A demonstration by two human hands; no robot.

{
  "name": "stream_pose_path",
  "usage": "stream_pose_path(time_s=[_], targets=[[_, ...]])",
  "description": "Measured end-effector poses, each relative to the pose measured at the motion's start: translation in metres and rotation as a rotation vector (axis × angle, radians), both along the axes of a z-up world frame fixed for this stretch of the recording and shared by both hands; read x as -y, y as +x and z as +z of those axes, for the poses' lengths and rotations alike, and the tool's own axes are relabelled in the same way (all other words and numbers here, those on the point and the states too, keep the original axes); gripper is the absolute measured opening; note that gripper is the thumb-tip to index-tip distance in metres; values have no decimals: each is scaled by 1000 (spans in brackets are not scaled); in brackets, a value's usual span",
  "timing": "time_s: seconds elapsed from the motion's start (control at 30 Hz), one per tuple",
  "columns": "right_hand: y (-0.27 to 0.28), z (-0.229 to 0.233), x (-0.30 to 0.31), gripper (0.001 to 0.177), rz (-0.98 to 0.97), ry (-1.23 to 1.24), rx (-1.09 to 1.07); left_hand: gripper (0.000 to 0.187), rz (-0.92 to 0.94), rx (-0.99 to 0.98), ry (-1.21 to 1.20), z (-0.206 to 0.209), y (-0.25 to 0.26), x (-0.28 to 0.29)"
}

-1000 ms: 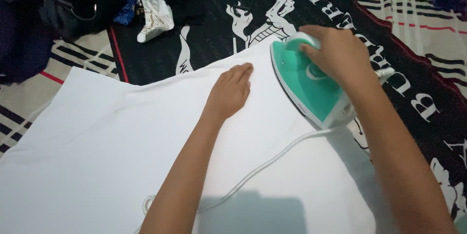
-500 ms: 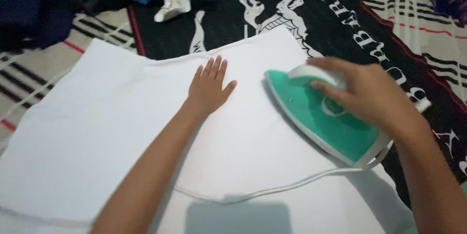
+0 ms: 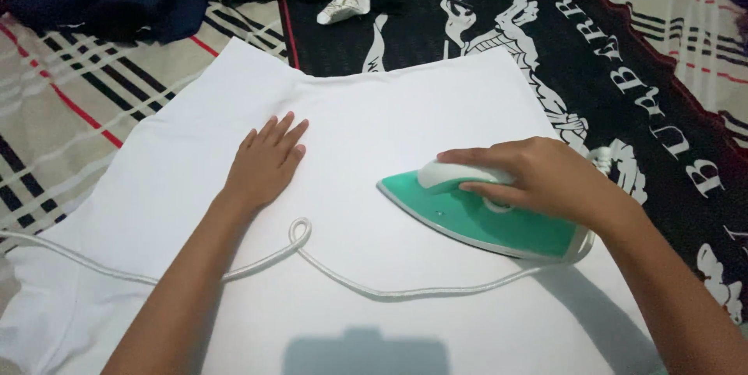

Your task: The person irons a white t-shirt laid out on a bed, smoothing the fabric with one hand while moving a green and white iron with the other. They adjust the shirt's position and fold the collar before continuing to iron different sections.

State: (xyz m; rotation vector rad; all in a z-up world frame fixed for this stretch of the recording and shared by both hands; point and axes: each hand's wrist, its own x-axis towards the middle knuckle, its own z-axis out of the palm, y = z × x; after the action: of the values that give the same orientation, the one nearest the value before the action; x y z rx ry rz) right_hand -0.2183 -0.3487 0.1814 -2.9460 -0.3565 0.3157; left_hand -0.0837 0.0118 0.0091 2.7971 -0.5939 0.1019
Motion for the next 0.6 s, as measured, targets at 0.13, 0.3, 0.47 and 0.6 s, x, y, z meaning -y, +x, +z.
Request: stream_pose_path(time_s=[0.13, 0.3, 0.47, 0.6], targets=[[-2, 7, -4, 58, -165, -129, -7, 59, 41, -16, 49, -8, -5, 7], [-11, 17, 6, 55, -496, -312, -33, 75, 54, -22, 147, -10, -14, 28], [-13, 15, 32, 55, -657, -436, 39, 81, -30, -210, 223, -6, -23, 79], [-12, 4, 68, 51, -788, -528, 112, 80, -283, -81, 60, -10, -47, 135]])
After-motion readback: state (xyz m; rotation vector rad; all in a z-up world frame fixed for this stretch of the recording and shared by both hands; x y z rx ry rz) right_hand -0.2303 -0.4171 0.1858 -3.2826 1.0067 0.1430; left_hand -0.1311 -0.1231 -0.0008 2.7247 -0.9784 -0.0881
